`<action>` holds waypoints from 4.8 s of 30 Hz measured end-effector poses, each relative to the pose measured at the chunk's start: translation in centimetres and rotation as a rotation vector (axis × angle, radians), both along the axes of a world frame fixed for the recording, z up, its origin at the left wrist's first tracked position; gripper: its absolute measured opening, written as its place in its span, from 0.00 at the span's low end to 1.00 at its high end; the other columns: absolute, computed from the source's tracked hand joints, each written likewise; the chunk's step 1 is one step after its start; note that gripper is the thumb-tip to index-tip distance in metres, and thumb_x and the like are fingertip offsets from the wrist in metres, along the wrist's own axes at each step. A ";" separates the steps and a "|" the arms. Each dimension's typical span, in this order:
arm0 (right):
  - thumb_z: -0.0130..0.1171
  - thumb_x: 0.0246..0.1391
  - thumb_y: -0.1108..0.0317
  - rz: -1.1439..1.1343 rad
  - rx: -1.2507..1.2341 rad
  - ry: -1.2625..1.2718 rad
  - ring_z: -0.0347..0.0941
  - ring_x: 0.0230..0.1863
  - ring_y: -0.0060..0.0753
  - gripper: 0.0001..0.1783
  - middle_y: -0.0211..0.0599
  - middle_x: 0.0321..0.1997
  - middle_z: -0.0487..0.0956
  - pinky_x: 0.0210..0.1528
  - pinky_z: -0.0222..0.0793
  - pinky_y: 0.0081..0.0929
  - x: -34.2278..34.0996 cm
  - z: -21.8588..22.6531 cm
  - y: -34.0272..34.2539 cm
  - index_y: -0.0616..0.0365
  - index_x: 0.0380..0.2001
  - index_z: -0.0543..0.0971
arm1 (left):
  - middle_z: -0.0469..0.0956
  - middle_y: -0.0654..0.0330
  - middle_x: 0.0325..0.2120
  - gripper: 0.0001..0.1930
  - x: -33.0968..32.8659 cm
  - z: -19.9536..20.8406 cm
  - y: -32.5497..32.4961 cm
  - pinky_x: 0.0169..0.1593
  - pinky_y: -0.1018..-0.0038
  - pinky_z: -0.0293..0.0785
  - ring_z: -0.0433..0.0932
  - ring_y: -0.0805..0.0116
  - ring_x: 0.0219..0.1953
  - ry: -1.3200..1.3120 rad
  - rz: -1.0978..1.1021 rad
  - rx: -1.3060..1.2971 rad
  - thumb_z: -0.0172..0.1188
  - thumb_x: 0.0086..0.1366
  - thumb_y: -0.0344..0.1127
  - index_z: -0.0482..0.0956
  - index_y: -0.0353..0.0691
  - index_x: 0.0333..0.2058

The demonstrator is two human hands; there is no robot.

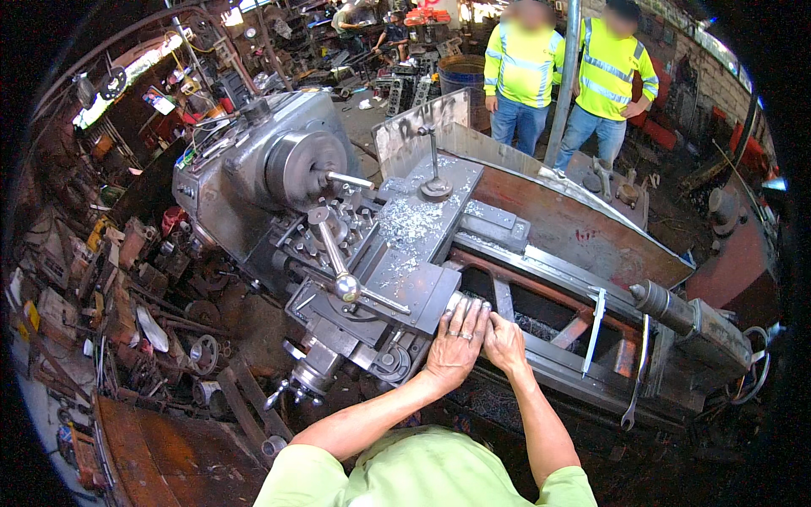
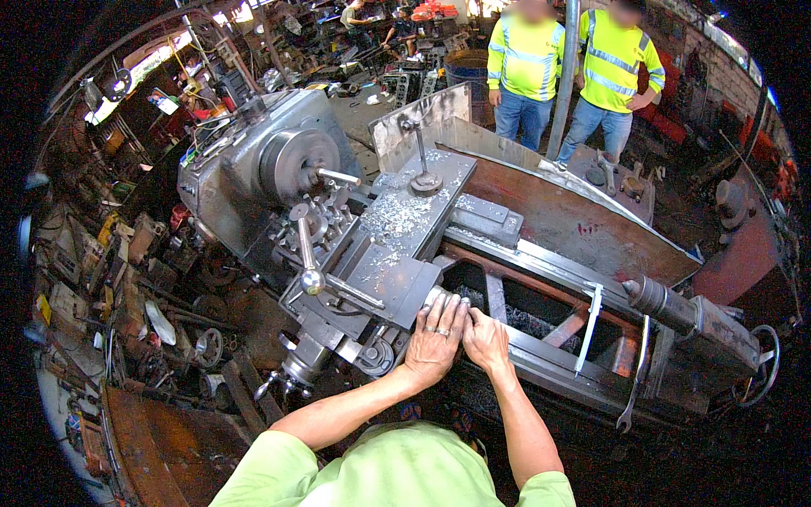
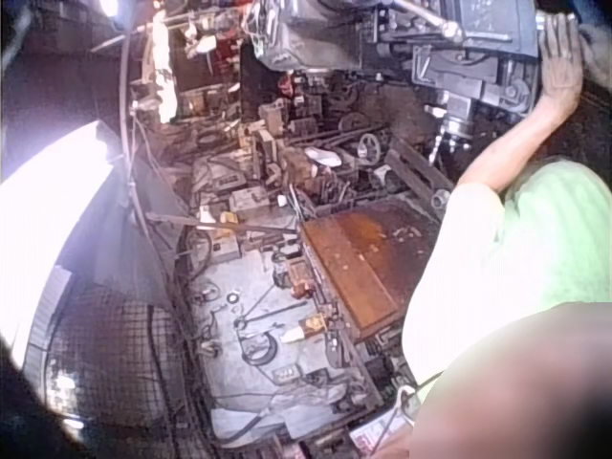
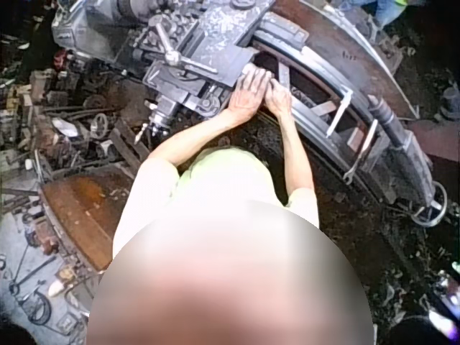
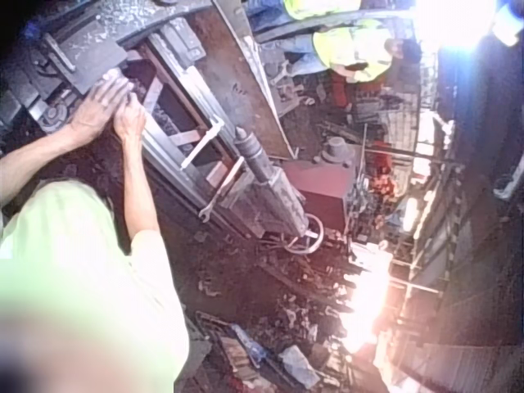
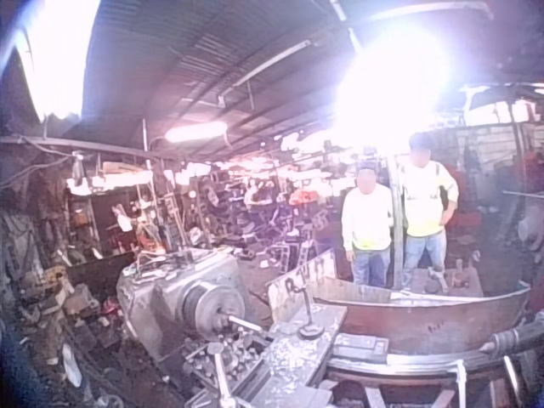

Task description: The person operates a metal lathe, adjusting the tool post and carriage, then uses a file to smooth the rotating workpiece. They repeatedly measure the workpiece with a caliper and continue filing while the lathe runs.

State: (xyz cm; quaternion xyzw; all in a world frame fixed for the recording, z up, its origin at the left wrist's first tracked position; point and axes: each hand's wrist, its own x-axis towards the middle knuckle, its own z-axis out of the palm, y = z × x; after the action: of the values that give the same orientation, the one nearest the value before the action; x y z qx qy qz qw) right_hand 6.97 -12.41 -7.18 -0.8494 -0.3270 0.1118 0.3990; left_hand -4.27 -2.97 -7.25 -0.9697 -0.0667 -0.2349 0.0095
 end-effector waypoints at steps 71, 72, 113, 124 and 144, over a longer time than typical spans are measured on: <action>0.62 0.44 0.63 0.383 -0.252 -0.251 0.76 0.50 0.51 0.20 0.46 0.47 0.80 0.53 0.72 0.46 2.7 4.9 -1.1 0.60 0.42 0.81 | 0.61 0.44 0.64 0.33 0.7 5.2 0.5 0.65 0.46 0.57 0.57 0.39 0.66 0.112 -0.029 -0.167 0.55 0.59 0.30 0.61 0.33 0.64; 0.61 0.45 0.63 0.392 -0.258 -0.220 0.76 0.50 0.52 0.20 0.47 0.46 0.80 0.52 0.72 0.46 2.8 5.1 -1.0 0.60 0.43 0.82 | 0.60 0.44 0.64 0.33 0.4 4.9 0.2 0.65 0.46 0.57 0.56 0.39 0.66 0.096 -0.024 -0.169 0.55 0.59 0.30 0.61 0.33 0.64; 0.62 0.50 0.55 0.643 -0.218 0.583 0.73 0.23 0.23 0.19 0.33 0.22 0.81 0.30 0.70 0.27 9.9 2.0 1.3 0.64 0.25 0.84 | 0.71 0.49 0.52 0.28 3.0 2.8 1.5 0.63 0.52 0.59 0.67 0.51 0.58 0.125 -0.004 0.097 0.49 0.63 0.34 0.63 0.32 0.63; 0.64 0.53 0.60 0.611 -0.082 0.818 0.78 0.25 0.29 0.16 0.37 0.25 0.82 0.31 0.74 0.28 10.4 0.2 1.1 0.66 0.28 0.83 | 0.74 0.48 0.44 0.34 3.8 4.2 2.5 0.61 0.54 0.63 0.71 0.52 0.51 0.233 -0.131 0.075 0.60 0.53 0.32 0.66 0.26 0.59; 0.66 0.53 0.59 0.454 0.162 1.058 0.72 0.21 0.25 0.14 0.31 0.21 0.77 0.27 0.69 0.27 9.7 -2.7 0.5 0.61 0.26 0.81 | 0.79 0.45 0.45 0.34 6.8 7.2 4.3 0.61 0.54 0.67 0.76 0.49 0.53 0.742 -0.241 -0.050 0.72 0.43 0.41 0.73 0.30 0.49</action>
State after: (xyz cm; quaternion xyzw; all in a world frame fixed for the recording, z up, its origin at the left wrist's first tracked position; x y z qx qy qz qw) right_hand 16.71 -11.89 -9.92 -0.5535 -0.2646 0.5782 0.5379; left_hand 2.56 1.29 -0.10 -0.9895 0.0502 0.1342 -0.0183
